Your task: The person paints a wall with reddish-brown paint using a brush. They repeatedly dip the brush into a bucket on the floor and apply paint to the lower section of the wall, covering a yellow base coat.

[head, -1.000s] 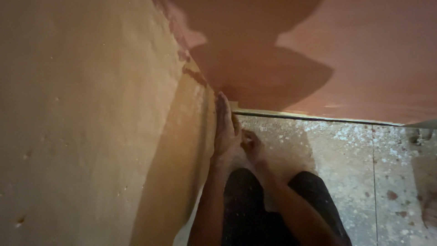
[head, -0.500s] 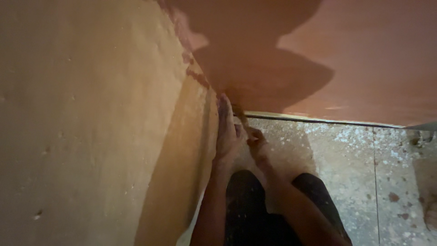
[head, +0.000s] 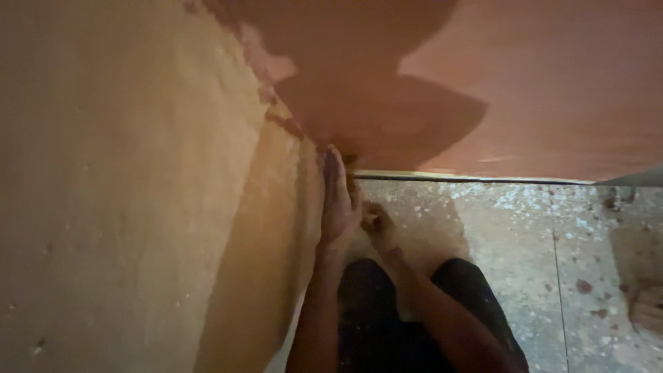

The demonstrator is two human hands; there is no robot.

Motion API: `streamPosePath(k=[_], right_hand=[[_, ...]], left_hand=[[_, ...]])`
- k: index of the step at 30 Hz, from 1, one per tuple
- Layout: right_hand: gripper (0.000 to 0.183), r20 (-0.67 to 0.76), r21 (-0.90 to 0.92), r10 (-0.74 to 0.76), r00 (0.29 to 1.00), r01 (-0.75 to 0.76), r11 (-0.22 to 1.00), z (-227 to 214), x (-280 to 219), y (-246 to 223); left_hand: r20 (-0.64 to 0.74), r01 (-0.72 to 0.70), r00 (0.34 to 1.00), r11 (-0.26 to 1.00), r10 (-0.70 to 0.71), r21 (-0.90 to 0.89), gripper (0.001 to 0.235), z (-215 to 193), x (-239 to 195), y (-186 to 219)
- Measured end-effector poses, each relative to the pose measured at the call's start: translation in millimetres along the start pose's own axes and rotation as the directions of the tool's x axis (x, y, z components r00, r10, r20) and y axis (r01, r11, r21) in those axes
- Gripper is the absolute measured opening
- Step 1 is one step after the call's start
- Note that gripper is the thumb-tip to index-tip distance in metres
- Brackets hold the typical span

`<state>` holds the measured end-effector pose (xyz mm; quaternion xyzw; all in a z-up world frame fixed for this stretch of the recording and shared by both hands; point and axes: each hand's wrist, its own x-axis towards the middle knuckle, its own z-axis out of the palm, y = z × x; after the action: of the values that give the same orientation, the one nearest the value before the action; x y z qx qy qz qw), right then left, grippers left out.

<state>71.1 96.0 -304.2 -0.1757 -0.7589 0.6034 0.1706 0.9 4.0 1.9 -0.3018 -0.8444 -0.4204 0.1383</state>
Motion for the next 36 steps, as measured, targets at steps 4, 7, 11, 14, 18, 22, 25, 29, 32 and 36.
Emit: streamPosePath(k=[4, 7, 11, 14, 18, 22, 25, 29, 32, 36], right_hand=[[0.038, 0.037, 0.184, -0.267, 0.963, 0.257, 0.949, -59.5, 6.5, -6.5], [0.031, -0.23, 0.113, 0.165, 0.959, -0.142, 0.983, -143.6, 20.6, -9.5], [0.039, -0.697, 0.427, 0.389, 0.603, -0.087, 0.9, -230.4, -4.0, -21.7], [0.045, -0.798, 0.372, 0.347, 0.493, -0.05, 0.927, -251.7, -9.8, -27.2], [0.031, -0.518, 0.413, 0.216, 0.828, 0.021, 0.91, -210.1, 3.8, -37.3], [0.034, 0.068, 0.204, 0.008, 0.998, -0.021, 0.979, -130.4, -5.7, -72.3], [0.045, 0.178, 0.162, -0.224, 0.958, 0.196, 0.967, -107.5, 0.8, -106.0], [0.043, -0.093, 0.307, -0.043, 0.995, 0.069, 0.949, -121.5, 16.9, -144.7], [0.047, -0.377, 0.43, 0.444, 0.813, -0.271, 0.861, -156.2, -9.2, -161.5], [0.056, -0.64, 0.473, 0.313, 0.701, 0.038, 0.88, -167.7, -33.0, -173.3]], left_hand=[[0.085, 0.127, 0.99, 0.983, -0.117, -0.133, 0.09, -6.3, 4.5, 14.8], [0.128, 0.212, 0.973, 0.959, -0.19, -0.186, 0.086, -5.3, 10.4, 29.4], [0.152, 0.141, 0.981, 0.981, -0.12, -0.135, 0.086, -7.0, 15.7, 53.5], [0.18, 0.164, 0.973, 0.983, -0.147, -0.083, 0.082, -6.3, 18.7, 69.2], [0.266, 0.243, 0.944, 0.959, -0.198, -0.149, 0.088, -8.9, 20.9, 87.5], [0.236, 0.247, 0.948, 0.96, -0.213, -0.128, 0.09, -16.1, 24.9, 93.3], [0.167, 0.149, 0.978, 0.975, -0.122, -0.162, 0.09, -23.7, 27.9, 85.8], [0.054, 0.004, 0.999, 1.0, -0.004, 0.001, 0.092, -26.5, 38.3, 70.0], [0.04, -0.01, 0.999, 0.998, 0.008, 0.061, 0.096, -30.0, 45.3, 62.4], [0.094, 0.003, 0.995, 0.994, -0.013, 0.108, 0.098, -29.9, 53.0, 57.2]])
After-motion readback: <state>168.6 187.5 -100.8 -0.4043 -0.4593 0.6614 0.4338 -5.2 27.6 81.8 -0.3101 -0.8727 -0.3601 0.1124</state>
